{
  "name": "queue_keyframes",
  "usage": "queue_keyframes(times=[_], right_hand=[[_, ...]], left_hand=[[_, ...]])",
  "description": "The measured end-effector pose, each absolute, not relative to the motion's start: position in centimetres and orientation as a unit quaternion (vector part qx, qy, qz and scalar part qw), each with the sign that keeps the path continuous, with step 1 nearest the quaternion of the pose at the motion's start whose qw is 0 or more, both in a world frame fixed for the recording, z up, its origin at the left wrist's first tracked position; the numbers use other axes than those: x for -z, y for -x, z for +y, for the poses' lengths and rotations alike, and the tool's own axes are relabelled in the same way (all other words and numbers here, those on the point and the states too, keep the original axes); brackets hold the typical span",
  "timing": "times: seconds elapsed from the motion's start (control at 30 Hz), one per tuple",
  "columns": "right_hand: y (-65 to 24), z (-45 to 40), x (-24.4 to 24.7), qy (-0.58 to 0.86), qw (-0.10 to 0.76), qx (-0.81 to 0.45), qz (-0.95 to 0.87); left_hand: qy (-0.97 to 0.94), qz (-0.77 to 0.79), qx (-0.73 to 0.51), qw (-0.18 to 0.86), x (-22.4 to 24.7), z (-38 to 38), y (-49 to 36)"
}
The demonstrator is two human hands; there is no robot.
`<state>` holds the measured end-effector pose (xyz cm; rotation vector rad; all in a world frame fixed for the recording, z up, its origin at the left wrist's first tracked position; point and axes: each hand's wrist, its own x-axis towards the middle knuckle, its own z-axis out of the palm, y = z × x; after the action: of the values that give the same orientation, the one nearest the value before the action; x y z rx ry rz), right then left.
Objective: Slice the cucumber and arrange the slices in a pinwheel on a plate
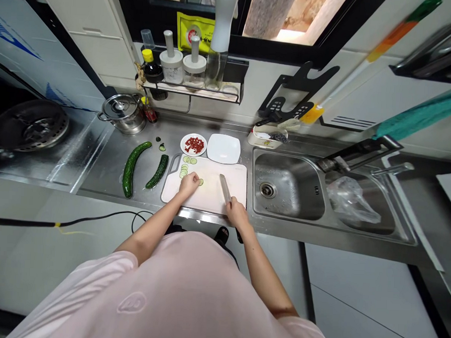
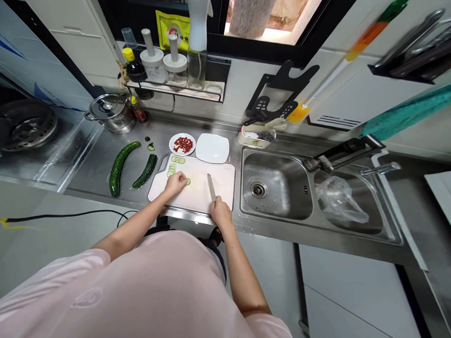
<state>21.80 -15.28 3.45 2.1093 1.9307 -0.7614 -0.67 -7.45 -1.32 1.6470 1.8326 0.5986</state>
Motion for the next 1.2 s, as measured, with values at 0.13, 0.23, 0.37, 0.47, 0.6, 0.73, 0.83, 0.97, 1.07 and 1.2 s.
queue_keyframes(times=[0.13, 0.23, 0.37, 0.47, 0.6, 0.73, 0.83, 0.97, 1.07, 1.2], right_hand=[[-21.9, -15.2, -3.1, -0.709, 0.084, 0.257, 0.651], [-21.8, -15.1, -3.0, -0.71, 0.084, 0.262, 0.649], [-21.8, -15.1, -2.7, -0.713, 0.081, 0.266, 0.644], [-21.8, -15.1, -2.6, -0.714, 0.085, 0.266, 0.642], [-21.9, -15.0, -2.5, -0.712, 0.086, 0.267, 0.644], [-21.7, -14.7, -2.7, -0.716, 0.092, 0.27, 0.637], [-21.6, -14.6, -2.8, -0.715, 0.091, 0.276, 0.636], [-21.5, -14.5, -2.9, -0.716, 0.089, 0.28, 0.634], [-21.4, -14.5, -2.9, -0.715, 0.09, 0.274, 0.637], [-21.4, -14.5, -3.0, -0.711, 0.093, 0.272, 0.642]], left_hand=[[-0.576, 0.709, -0.261, 0.311, 1.6, -8.1, 1.9], [-0.551, 0.728, -0.281, 0.296, 1.8, -8.3, 3.5], [-0.529, 0.755, -0.291, 0.255, 2.1, -8.4, 5.6], [-0.53, 0.771, -0.275, 0.223, 2.2, -8.4, 6.6], [-0.55, 0.78, -0.229, 0.192, 2.0, -8.6, 7.0], [-0.565, 0.784, -0.195, 0.166, 1.6, -8.7, 6.8], [-0.56, 0.792, -0.193, 0.15, 1.1, -8.5, 6.3], [-0.578, 0.776, -0.198, 0.158, 0.4, -7.3, 5.2], [-0.603, 0.756, -0.198, 0.158, 0.1, -5.7, 4.4], [-0.625, 0.748, -0.168, 0.146, 0.0, -3.4, 3.5]])
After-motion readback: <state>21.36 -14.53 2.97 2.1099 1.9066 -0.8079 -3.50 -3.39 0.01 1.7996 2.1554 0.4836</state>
